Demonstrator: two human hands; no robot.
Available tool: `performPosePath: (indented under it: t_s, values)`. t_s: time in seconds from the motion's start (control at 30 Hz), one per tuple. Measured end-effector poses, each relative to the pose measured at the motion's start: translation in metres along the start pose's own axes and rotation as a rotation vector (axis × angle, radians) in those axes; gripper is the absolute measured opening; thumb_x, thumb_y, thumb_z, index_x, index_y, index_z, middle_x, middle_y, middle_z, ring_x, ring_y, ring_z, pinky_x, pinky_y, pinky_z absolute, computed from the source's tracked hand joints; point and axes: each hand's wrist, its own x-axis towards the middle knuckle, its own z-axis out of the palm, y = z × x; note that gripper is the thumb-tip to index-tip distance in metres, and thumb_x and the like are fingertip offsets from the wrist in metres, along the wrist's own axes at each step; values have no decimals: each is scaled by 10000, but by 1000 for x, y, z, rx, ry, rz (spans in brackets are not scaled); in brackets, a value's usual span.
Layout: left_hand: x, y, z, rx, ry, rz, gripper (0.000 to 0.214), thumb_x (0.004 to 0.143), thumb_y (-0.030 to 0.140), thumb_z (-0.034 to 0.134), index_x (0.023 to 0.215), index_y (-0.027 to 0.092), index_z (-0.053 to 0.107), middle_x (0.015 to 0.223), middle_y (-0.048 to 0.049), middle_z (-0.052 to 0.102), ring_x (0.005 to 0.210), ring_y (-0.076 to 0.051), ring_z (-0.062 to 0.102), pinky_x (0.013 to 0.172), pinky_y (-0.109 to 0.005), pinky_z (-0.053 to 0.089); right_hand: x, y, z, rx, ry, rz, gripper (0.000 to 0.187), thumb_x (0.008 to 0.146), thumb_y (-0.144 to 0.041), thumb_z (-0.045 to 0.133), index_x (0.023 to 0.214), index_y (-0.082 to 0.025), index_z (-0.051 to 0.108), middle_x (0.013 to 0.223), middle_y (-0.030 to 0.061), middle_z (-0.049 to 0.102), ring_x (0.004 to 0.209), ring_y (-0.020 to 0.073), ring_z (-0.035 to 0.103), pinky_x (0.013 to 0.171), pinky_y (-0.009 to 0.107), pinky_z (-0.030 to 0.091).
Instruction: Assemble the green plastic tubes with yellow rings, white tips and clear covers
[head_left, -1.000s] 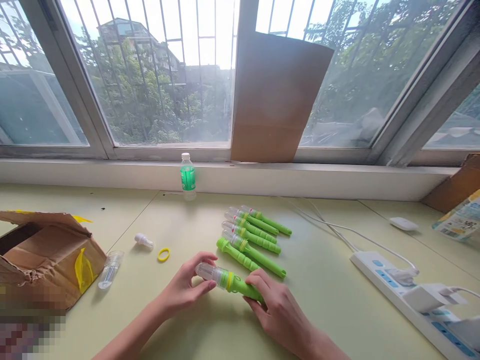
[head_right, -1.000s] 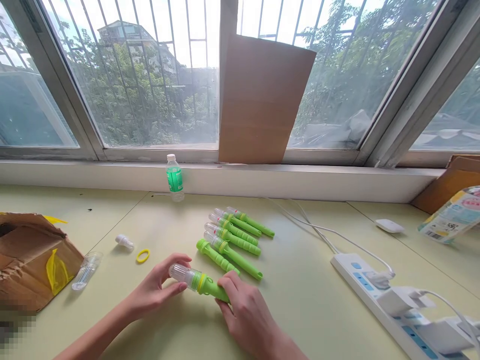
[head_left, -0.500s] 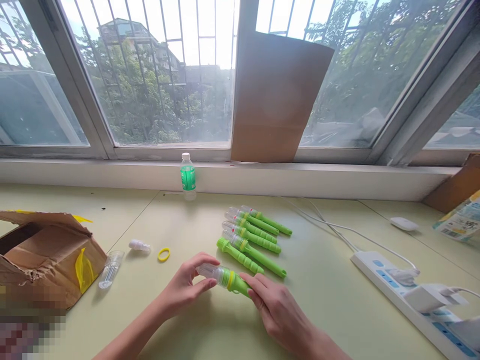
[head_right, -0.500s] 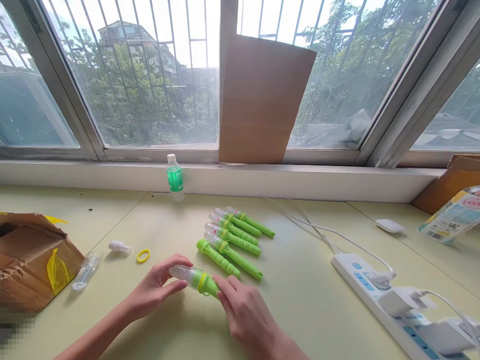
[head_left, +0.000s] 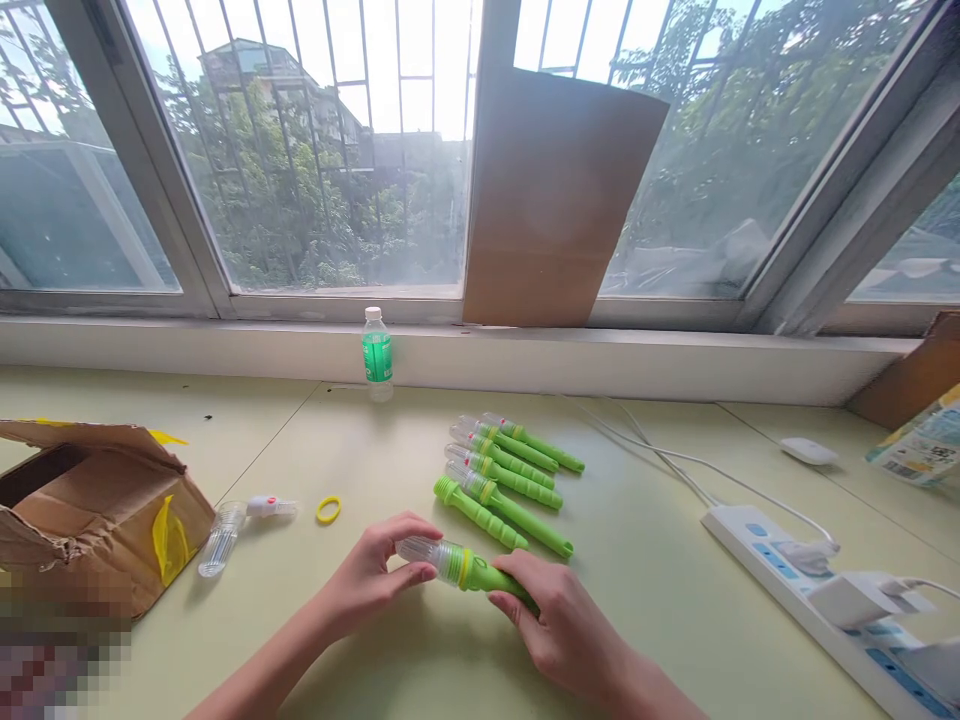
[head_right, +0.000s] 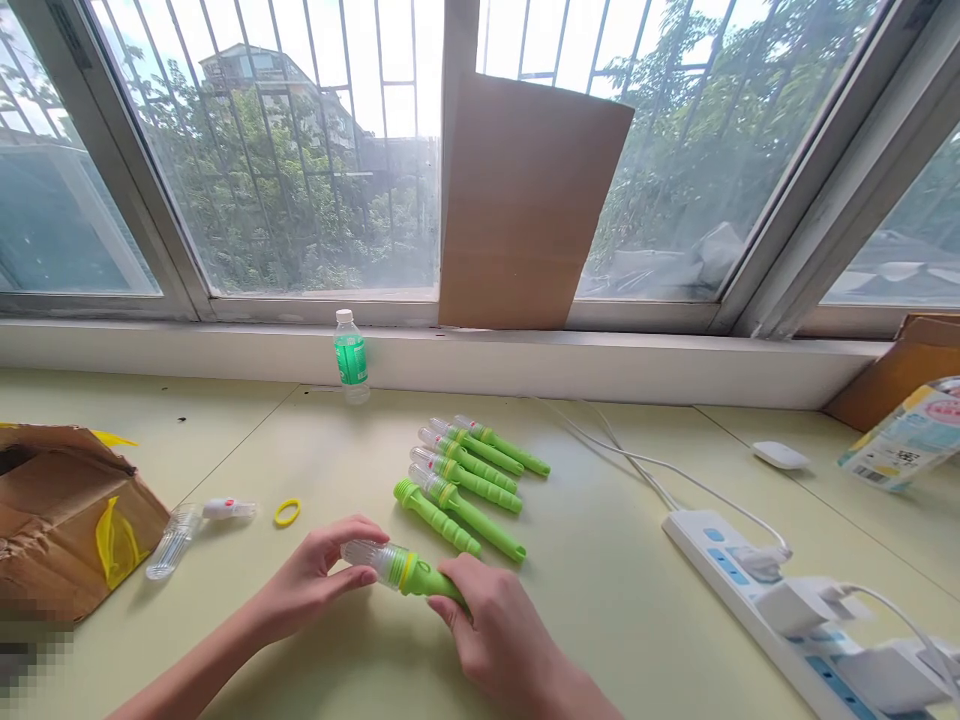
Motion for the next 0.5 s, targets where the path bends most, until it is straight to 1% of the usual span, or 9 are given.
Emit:
performPosePath:
  t_s: [0.07, 0.1, 0.17, 0.2, 0.27, 0.33, 0.43, 0.5]
  values:
    - [0, 1, 0, -2, -19, 8, 262, 807, 333, 647, 1031, 196, 656, 980, -73, 631, 878, -188, 583, 760, -290, 454, 1, -2, -3, 80, -83, 69, 268, 946, -296, 405, 833, -185, 621, 650, 12, 619, 578, 155, 555, 530, 248, 417]
    - [0, 1, -1, 0, -26, 16, 263, 805, 329, 649, 1032, 199, 659, 987, -73, 634, 888, -189, 584, 769, -291, 456, 2, -3, -4, 107, -106, 100, 302, 954, -310, 389, 810, -187, 623, 627, 5, 612, 559, 149, 546, 510, 241, 404]
    - [-1, 4, -2, 21, -29, 23, 260, 803, 327, 648, 1032, 205, 657, 1011, -72, 633, 916, -192, 582, 796, -295, 457, 2, -3, -3, 103, -80, 120, 272, 942, -323, 422, 837, -187, 633, 660, 8, 632, 578, 152, 560, 506, 240, 399]
    - [-2, 6, -3, 34, -25, 14, 267, 798, 337, 650, 1031, 207, 652, 1022, -72, 631, 931, -194, 579, 809, -296, 458, 2, -3, -2, 67, -38, 97, 221, 922, -315, 463, 875, -188, 638, 704, 18, 647, 610, 161, 577, 525, 247, 408]
    - [-2, 10, -4, 56, -23, -29, 301, 795, 389, 639, 1032, 204, 634, 1020, -71, 630, 946, -198, 574, 801, -289, 468, 0, -2, 2, -45, 54, -2, 147, 881, -270, 532, 943, -190, 639, 783, 42, 660, 676, 181, 601, 578, 269, 426]
    - [-2, 13, -3, 81, -16, -89, 336, 824, 463, 574, 1021, 195, 622, 956, -62, 635, 903, -189, 578, 727, -260, 475, -1, -1, 7, -167, 124, -133, 130, 867, -219, 547, 956, -190, 637, 800, 56, 653, 694, 190, 603, 605, 286, 425]
    - [-2, 13, 4, 133, 34, -161, 404, 894, 524, 405, 940, 184, 619, 775, -25, 611, 679, -143, 563, 555, -218, 425, -3, -2, 11, -316, 225, -272, 134, 885, -161, 522, 964, -176, 629, 802, 74, 658, 682, 192, 592, 609, 297, 409]
    - [-2, 9, 9, 188, 54, -186, 456, 921, 520, 329, 813, 175, 607, 623, 4, 548, 529, -119, 496, 487, -216, 367, -4, -4, 11, -389, 241, -324, 147, 901, -159, 506, 987, -164, 624, 795, 83, 664, 672, 199, 584, 612, 308, 398]
